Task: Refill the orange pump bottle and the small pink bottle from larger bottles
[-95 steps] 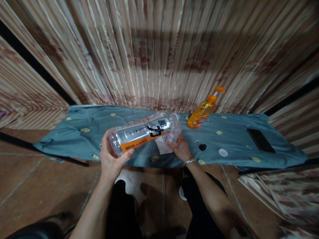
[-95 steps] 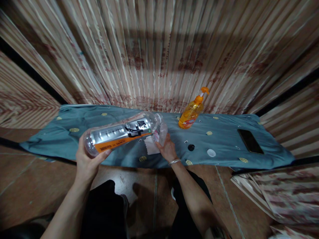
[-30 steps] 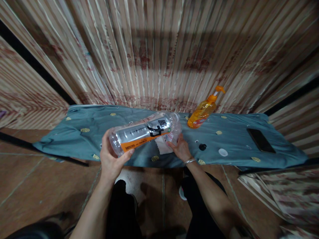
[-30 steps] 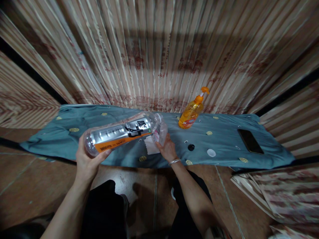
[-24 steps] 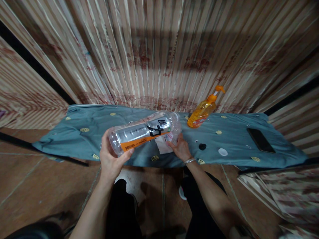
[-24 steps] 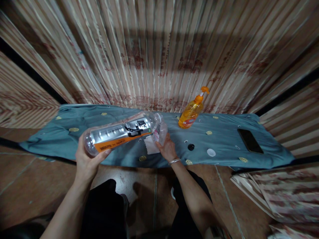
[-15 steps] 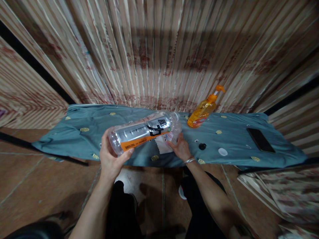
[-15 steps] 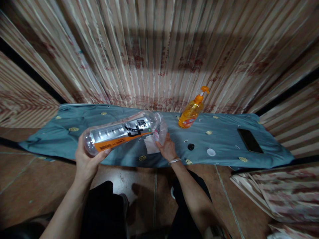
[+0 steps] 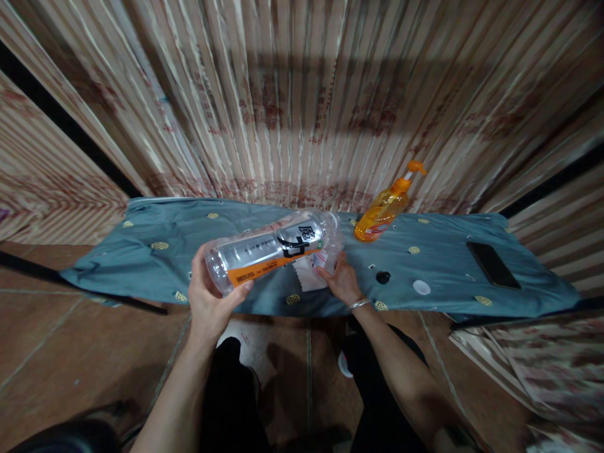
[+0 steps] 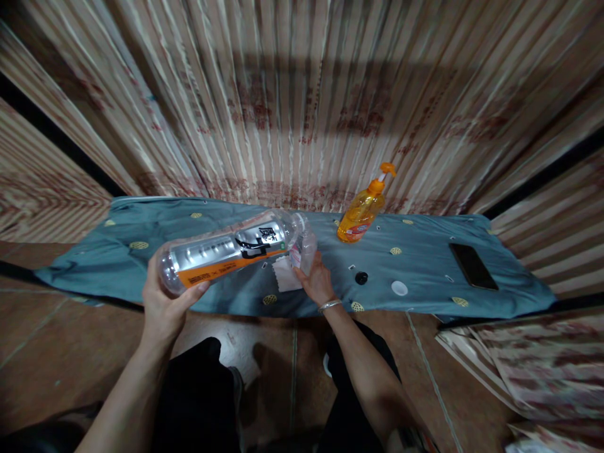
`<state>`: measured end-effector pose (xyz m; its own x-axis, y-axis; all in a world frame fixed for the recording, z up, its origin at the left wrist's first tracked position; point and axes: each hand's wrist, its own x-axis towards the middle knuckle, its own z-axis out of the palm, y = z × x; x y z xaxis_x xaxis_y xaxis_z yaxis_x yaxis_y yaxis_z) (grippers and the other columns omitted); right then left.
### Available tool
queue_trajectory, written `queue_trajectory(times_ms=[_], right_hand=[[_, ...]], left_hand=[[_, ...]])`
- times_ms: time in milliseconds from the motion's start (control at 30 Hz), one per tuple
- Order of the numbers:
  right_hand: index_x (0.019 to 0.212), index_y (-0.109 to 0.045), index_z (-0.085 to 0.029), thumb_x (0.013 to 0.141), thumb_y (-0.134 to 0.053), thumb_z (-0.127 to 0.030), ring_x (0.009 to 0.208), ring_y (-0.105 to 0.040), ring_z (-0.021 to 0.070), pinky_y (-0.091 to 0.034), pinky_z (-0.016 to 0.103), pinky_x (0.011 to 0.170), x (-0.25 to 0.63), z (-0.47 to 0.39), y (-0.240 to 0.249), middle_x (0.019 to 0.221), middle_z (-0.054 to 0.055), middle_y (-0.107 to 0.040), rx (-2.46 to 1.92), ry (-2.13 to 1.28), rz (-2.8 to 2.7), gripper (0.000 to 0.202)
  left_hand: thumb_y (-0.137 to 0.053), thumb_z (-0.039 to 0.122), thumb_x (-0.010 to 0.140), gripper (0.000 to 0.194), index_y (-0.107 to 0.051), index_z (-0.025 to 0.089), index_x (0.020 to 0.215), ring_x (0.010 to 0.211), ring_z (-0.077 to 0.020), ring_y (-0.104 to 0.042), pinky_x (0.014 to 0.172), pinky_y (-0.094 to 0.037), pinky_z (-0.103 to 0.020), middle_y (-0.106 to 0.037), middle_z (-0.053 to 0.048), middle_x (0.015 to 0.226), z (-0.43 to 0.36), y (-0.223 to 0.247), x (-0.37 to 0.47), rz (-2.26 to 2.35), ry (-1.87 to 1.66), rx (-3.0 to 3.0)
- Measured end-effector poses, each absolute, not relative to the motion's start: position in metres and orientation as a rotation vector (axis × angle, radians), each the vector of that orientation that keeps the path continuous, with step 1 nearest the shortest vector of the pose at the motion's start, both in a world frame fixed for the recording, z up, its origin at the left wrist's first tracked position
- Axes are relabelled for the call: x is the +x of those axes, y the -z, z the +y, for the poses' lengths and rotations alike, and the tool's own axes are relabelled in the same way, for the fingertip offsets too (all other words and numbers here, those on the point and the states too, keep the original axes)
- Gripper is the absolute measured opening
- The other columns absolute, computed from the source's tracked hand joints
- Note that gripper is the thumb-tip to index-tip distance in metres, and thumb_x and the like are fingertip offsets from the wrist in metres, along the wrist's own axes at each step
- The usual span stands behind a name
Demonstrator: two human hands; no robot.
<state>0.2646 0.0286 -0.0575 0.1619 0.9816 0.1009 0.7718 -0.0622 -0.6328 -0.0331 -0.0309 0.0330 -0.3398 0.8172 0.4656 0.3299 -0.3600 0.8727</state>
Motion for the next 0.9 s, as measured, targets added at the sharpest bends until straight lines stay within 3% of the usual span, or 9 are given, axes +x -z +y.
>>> queue_trajectory(times_ms=[667,900], right_hand=[[0.134,-0.059,-0.019,0.095,-0.078,-0.031,0.103,-0.087,0.0333,-0.069,0.043,0.093,0.2631,0.0278,0.0613,0.112,0.012,-0.086,-1.876,-0.469,-1.638,0.045],[0.13,-0.06,-0.021,0.094,-0.08,-0.032,0.103,-0.087,0.0363,-0.069,0.044,0.089,0.2631,0.028,0.0577,0.109,0.014,-0.085,-1.897,-0.493,-1.643,0.042]], left_hand=[[-0.102,0.073,0.062,0.103,-0.064,0.023,0.144,0.129,-0.0371,-0.077,0.111,-0.067,-0.051,-0.074,-0.015,0.141,-0.0313,-0.0315,-0.0347,1.488,-1.727,1.524],[-0.101,0.074,0.065,0.099,-0.066,0.023,0.143,0.124,-0.0366,-0.079,0.109,-0.069,-0.051,-0.076,-0.015,0.138,-0.0316,-0.0337,-0.034,1.481,-1.742,1.558]])
